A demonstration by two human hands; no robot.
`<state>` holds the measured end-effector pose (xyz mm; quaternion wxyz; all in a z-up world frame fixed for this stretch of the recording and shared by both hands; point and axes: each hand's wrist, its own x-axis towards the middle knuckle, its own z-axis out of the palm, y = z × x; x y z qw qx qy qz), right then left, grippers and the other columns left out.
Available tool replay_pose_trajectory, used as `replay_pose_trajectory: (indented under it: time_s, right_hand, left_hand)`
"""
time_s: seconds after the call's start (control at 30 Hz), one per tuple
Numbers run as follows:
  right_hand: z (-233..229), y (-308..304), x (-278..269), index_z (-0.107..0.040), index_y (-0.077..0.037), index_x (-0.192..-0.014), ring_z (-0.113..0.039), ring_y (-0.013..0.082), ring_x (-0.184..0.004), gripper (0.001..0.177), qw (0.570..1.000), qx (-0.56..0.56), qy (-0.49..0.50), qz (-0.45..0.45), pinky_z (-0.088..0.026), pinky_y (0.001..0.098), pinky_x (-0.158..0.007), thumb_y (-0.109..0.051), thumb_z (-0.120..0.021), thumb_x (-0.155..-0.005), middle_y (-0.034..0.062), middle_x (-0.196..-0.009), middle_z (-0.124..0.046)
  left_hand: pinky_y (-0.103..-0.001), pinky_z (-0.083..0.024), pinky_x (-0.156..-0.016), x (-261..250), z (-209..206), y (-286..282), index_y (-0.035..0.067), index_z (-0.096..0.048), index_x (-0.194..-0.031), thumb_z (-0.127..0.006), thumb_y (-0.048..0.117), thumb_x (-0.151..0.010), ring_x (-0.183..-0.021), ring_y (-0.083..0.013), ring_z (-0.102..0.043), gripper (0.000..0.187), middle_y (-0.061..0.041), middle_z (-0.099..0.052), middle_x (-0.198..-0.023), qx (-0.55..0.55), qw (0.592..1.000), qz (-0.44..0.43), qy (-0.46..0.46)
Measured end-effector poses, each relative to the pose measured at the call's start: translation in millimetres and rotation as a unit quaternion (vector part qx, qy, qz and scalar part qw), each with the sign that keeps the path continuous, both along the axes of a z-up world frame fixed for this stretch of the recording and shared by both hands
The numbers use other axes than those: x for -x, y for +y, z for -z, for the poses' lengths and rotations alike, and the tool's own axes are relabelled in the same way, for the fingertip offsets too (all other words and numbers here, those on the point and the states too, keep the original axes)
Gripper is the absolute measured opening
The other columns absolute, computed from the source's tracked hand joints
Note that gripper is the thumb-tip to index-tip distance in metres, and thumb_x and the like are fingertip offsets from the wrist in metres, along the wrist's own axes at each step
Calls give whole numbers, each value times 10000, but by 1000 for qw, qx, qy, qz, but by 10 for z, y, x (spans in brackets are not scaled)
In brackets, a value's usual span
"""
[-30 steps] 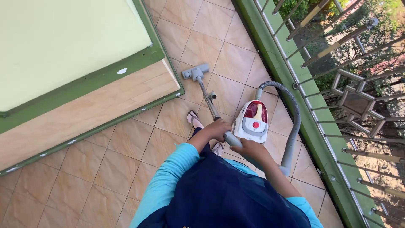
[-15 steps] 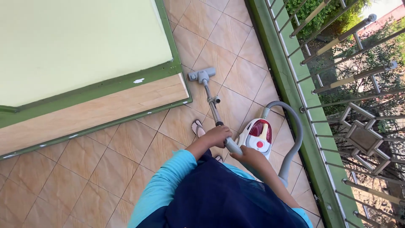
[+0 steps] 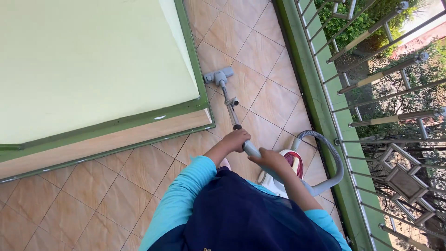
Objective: Vacuuming the tiled floor of an outdoor balcony.
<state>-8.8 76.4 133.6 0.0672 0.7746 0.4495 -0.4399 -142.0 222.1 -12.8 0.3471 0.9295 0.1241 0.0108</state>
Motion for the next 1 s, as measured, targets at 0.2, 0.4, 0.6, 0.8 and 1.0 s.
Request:
replay_pose_trajectory:
  time_s: [0.2, 0.4, 0.6, 0.8, 1.0]
  right_hand:
    - [518, 877, 50, -676, -77, -1160, -750, 347, -928, 778, 999, -26, -18, -5, -571, 474, -828, -757, -557, -800, 183, -993, -761]
    - [619, 860, 192, -657, -99, -1199, -739, 339, -962, 772, 999, -8, -30, 13, -567, 479, -842, -753, -550, -803, 172, -1038, -751]
    - [45, -11, 120, -648, -92, -1233, -758, 363, -958, 755, 998, 42, -25, 28, -570, 466, -883, -720, -559, -825, 190, -1013, -763]
    - [-433, -988, -54, -649, -124, -1272, -742, 330, -1008, 709, 996, 80, -21, 18, -553, 456, -918, -674, -570, -832, 169, -1069, -756]
    - [-378, -1371, 75, -651, -128, -1269, -756, 315, -978, 716, 998, 65, -18, 20, -556, 438, -889, -681, -579, -819, 158, -1036, -773]
  left_hand:
    - [-393, -509, -974, 21, 419, 822, 126, -653, -1049, -711, -2, -673, -1248, -287, -557, 401, -81, -624, -1203, -20, 995, -92, 14]
    - [-445, -498, -944, 105, 586, 818, 126, -657, -1061, -718, 22, -713, -1294, -299, -529, 369, -82, -622, -1231, -32, 995, -95, 14]
    - [-433, -512, -935, 27, 102, 102, 107, -650, -894, -786, 153, -598, -1101, -327, -600, 330, -120, -660, -1033, 16, 999, 32, -16]
    - [-439, -503, -899, -31, -419, -747, 137, -651, -904, -821, 315, -660, -967, -315, -656, 346, -87, -678, -918, 77, 981, 137, -112]
    - [-441, -505, -899, 33, 1, -1313, 144, -652, -894, -830, 303, -644, -980, -322, -655, 346, -86, -680, -920, 50, 987, 88, -128]
